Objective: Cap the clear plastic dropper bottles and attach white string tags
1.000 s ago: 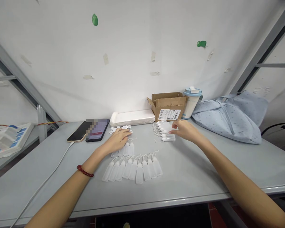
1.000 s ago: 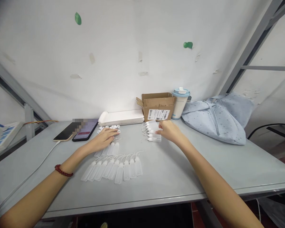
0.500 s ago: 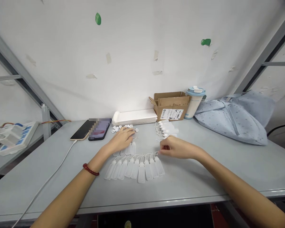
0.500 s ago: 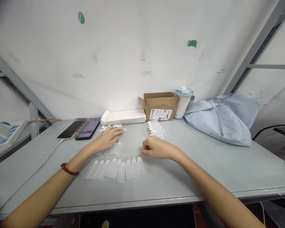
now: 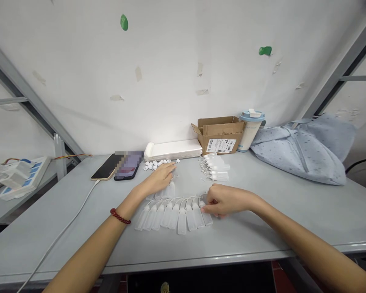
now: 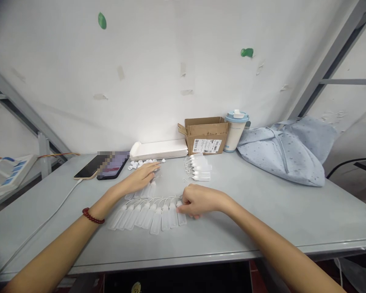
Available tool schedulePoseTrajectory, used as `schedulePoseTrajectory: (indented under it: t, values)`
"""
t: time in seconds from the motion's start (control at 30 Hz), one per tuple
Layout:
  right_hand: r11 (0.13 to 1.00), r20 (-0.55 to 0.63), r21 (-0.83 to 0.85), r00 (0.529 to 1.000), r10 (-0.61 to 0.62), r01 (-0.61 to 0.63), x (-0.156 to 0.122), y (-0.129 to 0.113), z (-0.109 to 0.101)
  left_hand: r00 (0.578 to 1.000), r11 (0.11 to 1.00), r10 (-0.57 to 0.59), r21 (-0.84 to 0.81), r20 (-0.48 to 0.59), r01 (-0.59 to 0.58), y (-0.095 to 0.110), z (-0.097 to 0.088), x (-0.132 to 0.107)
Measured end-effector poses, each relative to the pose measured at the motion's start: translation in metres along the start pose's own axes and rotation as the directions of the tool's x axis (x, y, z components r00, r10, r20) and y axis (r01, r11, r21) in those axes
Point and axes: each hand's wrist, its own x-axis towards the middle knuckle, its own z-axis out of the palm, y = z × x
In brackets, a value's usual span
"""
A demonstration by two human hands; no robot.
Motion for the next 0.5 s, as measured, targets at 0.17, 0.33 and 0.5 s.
schedulePoseTrajectory:
  t: [0.17, 0.33, 0.5]
  values:
    - [1.000, -0.021, -0.022, 1.000, 0.021, -0.021, 0.000, 0.000, 0.003, 0.993, 0.998, -0.062, 0.027, -0.098, 0.065, -0.013, -0.004, -0.001]
    - [0.994, -0.085, -0.104, 0.996, 0.033, -0.042, 0.002, 0.003, 0.003, 0.996, 0.998, -0.064, -0.029, -0.064, 0.063, -0.011, -0.011, -0.002]
    - [0.970, -0.194, -0.239, 0.981, 0.003, -0.051, 0.003, 0.003, 0.003, 0.998, 0.997, -0.053, -0.051, -0.028, 0.052, -0.005, -0.010, -0.001]
